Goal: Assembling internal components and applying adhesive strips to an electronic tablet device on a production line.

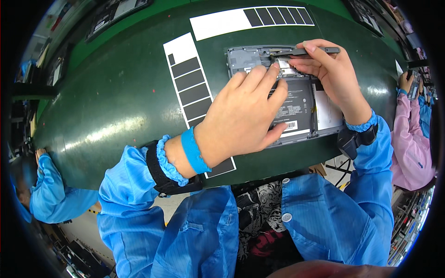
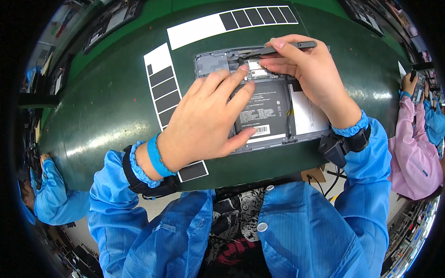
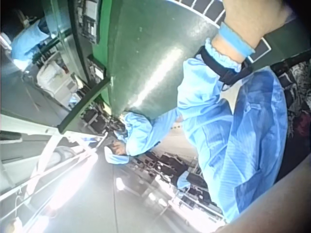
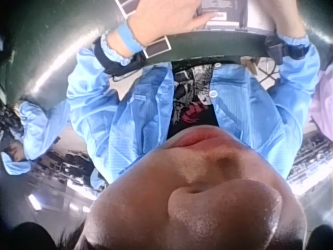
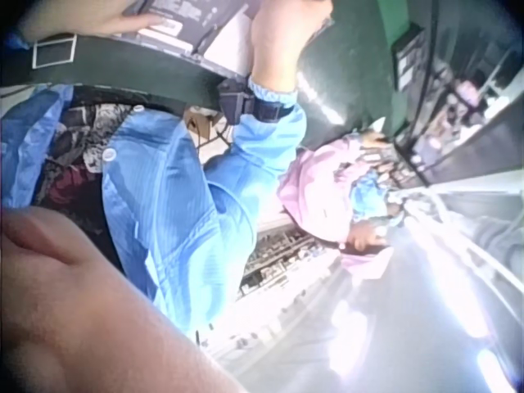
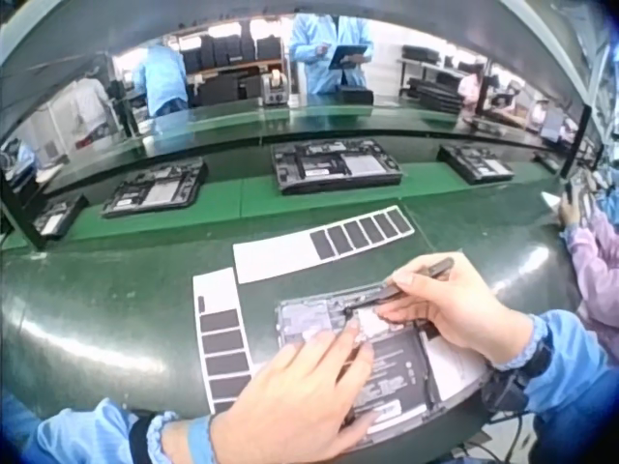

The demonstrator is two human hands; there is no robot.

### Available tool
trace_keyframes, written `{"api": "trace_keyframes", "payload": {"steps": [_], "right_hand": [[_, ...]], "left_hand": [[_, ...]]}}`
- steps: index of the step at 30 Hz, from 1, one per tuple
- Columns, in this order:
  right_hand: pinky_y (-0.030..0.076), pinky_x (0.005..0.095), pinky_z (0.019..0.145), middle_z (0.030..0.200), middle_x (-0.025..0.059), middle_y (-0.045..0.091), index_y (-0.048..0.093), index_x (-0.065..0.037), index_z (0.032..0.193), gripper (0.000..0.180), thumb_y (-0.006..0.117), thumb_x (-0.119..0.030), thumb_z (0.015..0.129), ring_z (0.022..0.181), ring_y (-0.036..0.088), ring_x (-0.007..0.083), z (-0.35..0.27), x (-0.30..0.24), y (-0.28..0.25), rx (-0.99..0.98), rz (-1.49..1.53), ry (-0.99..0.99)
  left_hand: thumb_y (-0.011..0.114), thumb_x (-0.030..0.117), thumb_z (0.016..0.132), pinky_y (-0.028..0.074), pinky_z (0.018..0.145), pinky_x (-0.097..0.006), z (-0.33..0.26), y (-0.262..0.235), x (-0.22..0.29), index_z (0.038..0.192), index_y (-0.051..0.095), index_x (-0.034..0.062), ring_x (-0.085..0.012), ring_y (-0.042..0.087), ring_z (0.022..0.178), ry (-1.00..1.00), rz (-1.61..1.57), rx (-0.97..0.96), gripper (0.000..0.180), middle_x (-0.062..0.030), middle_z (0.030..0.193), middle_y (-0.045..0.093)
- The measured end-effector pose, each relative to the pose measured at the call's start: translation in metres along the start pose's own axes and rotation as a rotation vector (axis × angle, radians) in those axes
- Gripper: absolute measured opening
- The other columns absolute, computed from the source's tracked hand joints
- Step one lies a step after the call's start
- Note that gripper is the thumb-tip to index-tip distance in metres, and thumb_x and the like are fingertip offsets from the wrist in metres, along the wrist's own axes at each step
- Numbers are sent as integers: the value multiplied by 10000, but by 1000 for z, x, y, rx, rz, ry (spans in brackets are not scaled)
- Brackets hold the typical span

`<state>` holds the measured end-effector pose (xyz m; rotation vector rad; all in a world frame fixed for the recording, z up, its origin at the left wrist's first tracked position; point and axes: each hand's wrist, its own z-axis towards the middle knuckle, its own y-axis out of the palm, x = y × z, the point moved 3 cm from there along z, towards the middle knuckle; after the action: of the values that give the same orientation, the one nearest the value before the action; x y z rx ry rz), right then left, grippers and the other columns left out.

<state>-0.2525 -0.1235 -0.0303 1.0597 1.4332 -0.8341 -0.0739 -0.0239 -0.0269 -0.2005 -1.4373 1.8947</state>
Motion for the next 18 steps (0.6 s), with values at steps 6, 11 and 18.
{"api": "trace_keyframes", "payload": {"steps": [6,11,18], "right_hand": [[560,283,763,980,151,651,607,40,1002,234,609,-165,890,870,682,244,5,-1,0,-25,51,23],[569,281,741,986,156,649,605,44,1022,254,605,-175,893,858,685,248,9,1,-3,-66,41,42],[567,280,749,985,155,648,604,43,1032,260,594,-182,902,860,685,244,6,0,-7,-93,27,12]], "left_hand": [[704,338,703,424,844,-398,-2,-1,-3,1154,530,0,-314,486,1075,1,2,0,590,-181,1268,489],[704,334,706,422,846,-394,-3,-1,-4,1154,529,0,-314,486,1076,4,-2,3,585,-181,1260,495],[706,334,710,421,849,-395,-2,0,-2,1157,532,2,-319,486,1084,6,-2,14,583,-182,1263,495]]}}
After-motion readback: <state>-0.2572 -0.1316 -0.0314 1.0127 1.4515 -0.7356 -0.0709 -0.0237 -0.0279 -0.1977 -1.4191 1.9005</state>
